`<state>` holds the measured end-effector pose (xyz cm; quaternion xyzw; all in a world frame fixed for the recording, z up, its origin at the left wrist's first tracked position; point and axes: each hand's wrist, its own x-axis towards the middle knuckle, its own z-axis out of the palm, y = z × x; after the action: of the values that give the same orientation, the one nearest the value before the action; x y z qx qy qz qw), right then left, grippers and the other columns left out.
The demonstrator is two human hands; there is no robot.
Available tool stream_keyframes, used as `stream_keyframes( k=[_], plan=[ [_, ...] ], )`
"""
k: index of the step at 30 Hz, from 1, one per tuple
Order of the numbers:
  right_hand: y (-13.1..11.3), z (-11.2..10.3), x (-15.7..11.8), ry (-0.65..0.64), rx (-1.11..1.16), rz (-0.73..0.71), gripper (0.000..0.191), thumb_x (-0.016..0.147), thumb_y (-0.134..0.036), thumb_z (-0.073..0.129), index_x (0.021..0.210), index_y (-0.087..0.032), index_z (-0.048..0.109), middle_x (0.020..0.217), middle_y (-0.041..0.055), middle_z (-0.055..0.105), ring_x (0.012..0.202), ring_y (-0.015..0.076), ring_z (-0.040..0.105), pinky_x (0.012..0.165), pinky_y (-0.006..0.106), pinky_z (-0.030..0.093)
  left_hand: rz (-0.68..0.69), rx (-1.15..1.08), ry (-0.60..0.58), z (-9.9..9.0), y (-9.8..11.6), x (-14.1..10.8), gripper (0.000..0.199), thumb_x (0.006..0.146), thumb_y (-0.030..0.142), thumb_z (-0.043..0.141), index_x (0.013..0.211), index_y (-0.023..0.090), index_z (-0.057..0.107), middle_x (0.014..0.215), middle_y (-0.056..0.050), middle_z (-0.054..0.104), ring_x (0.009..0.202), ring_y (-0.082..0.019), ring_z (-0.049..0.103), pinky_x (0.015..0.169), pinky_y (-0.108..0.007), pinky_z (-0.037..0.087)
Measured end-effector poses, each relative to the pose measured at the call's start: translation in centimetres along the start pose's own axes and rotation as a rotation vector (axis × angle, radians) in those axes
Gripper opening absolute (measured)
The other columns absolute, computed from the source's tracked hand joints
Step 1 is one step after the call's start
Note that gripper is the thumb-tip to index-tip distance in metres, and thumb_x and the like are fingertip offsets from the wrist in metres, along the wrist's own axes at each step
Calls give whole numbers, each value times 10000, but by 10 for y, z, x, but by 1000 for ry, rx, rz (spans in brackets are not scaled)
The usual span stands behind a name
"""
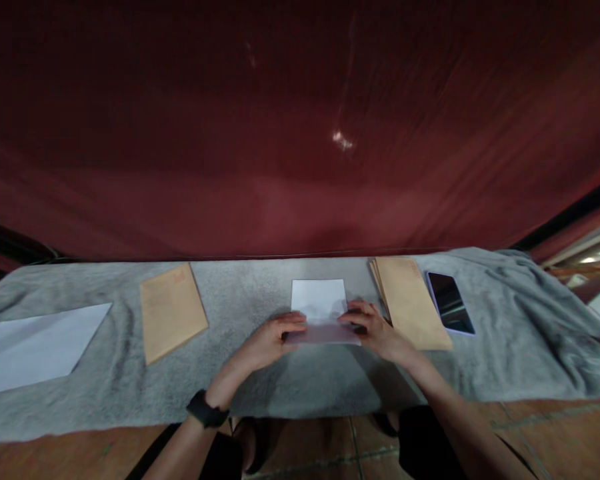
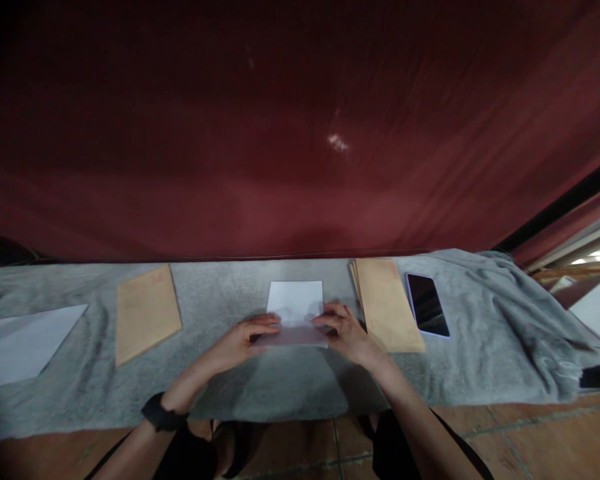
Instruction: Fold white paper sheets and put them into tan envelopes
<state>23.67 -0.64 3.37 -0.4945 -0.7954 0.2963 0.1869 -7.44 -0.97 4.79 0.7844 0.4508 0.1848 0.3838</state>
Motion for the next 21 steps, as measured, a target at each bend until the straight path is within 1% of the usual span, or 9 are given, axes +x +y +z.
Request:
stream_keyframes(
  k=[2,4,6,8,10,12,14,16,21],
  plan=[
    [-4,-1,0,-1,-55,-50,354,867,-164,627,1157,-320,757,1395,66,599,1357,269,490,1170,496,366,-24,-66,-30,-6,0,-2,298,808,257,746,1101,296,783,1359,-55,674,1309,-249,584,1133,-445,434],
    [-7,-5,1,-33,28,-84,257,898,-260,650,1122,-284,773,1314,83,655,1278,265,555,1122,451,422,-68,-168,-39,-11,1,-2,268,824,323,732,1079,266,791,1349,-59,682,1267,-260,610,1099,-422,458],
    [-10,-10,3,-76,150,-74,235,930,-369,626,1035,-238,791,1165,89,719,1120,252,637,1018,403,497,-128,-288,-48,-14,1,-2,313,834,405,710,1080,229,790,1269,-57,724,1150,-266,663,1006,-388,511],
    [-12,-12,5,-88,232,-26,318,964,-426,557,909,-218,791,1018,75,744,972,238,671,901,369,536,-187,-394,-60,-13,2,0,386,821,474,700,1071,192,785,1107,-48,773,987,-253,695,886,-352,540],
    [-13,-11,7,-53,268,28,389,984,-442,502,827,-210,773,936,63,743,900,229,674,827,344,534,-232,-475,-15,-11,1,6,422,808,505,688,1039,164,776,987,-41,778,880,-231,686,810,-326,534],
    [-12,-7,11,9,248,95,415,988,-453,481,803,-201,754,889,60,739,849,225,675,774,327,519,-264,-503,113,-6,0,13,424,797,516,675,1001,155,765,954,-46,770,847,-217,672,775,-310,521],
    [-11,-1,15,57,173,181,432,998,-454,453,798,-195,734,818,54,726,775,215,669,709,309,493,-300,-452,265,-2,0,22,396,809,507,645,969,162,754,911,-41,760,812,-202,660,732,-288,505],
    [-10,5,21,91,58,249,419,1007,-425,439,786,-200,715,771,47,713,721,204,662,663,292,460,-338,-330,359,2,2,30,320,842,460,610,907,175,740,827,-24,739,755,-184,642,686,-262,478],
    [-16,14,33,188,-273,283,306,1018,-322,470,860,-212,708,925,67,752,847,197,693,786,284,423,-463,44,438,7,16,41,192,921,298,557,839,206,705,749,-14,695,722,-166,621,670,-250,390]
  ],
)
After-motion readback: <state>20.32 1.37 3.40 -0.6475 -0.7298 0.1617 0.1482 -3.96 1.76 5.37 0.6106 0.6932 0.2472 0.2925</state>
